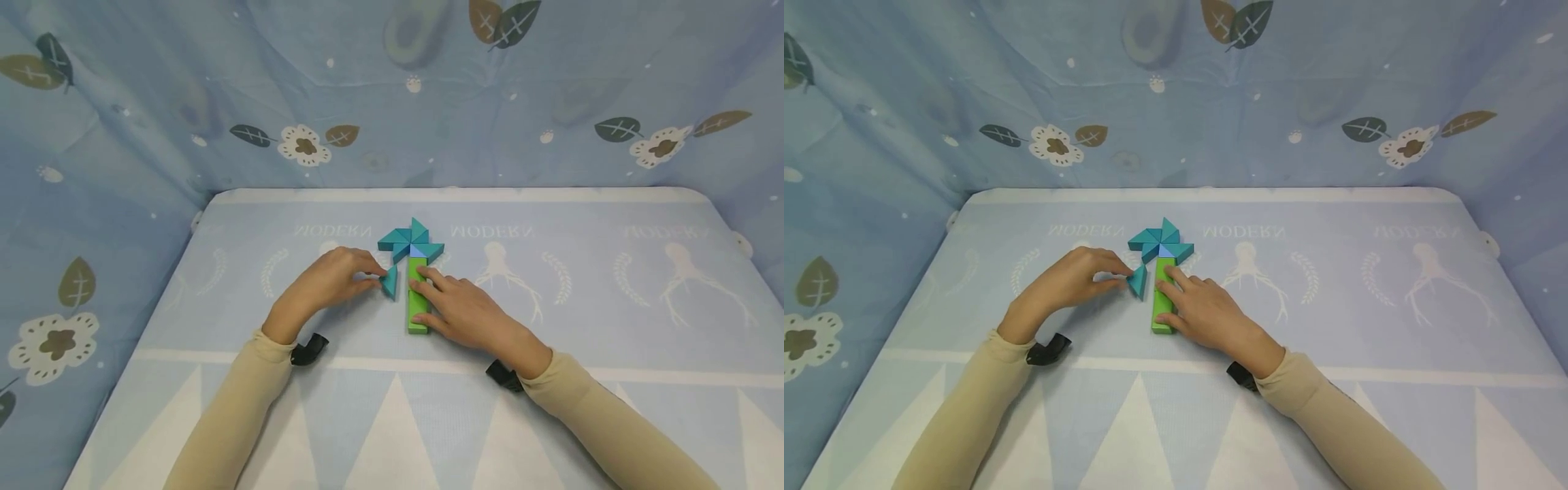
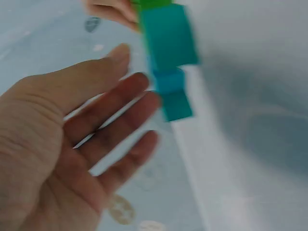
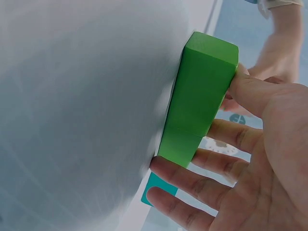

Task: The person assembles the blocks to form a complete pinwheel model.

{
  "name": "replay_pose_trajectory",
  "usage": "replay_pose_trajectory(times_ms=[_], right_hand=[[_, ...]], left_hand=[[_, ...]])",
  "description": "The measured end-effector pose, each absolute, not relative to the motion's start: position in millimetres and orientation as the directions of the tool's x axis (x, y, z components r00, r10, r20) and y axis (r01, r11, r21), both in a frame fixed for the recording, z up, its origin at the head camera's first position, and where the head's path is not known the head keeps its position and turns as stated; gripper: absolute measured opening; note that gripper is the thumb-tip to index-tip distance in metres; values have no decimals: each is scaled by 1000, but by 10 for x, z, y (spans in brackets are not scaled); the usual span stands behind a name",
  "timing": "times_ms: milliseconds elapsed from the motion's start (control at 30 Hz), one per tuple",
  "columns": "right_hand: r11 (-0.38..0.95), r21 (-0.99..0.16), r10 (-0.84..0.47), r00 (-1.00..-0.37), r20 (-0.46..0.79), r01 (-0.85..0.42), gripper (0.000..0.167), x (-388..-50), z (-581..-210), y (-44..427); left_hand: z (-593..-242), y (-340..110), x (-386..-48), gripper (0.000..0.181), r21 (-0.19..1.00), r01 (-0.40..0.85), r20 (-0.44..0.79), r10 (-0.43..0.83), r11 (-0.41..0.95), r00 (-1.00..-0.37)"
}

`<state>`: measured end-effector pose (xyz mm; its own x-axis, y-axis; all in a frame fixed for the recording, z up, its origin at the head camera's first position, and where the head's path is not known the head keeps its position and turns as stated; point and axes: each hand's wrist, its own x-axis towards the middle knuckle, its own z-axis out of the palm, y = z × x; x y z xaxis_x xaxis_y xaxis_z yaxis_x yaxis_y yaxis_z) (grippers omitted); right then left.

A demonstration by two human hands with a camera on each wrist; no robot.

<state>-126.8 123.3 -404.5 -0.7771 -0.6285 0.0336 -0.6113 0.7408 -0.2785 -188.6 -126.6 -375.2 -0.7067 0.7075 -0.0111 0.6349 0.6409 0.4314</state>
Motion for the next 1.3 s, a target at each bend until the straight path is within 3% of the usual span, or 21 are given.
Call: replay_pose_trajectory(times_ms=[300,600,1300], right_hand=[[737,-274,-629,-776,57,-618,60,-1262,-4044,1228],[739,-258,-630,-774,64,-623,61,-1256,-4038,1222],[733,-276,-635,-771,52,-622,59,-1274,-4035,1243]], left_hand=[[-3587,-1176,-1710,37,286,673,-201,729,682,-654],[-3649,-1156,-1708,34,193,723,-148,748,663,-646],[-3760,-1073,-1705,47,59,773,-90,775,632,-626]])
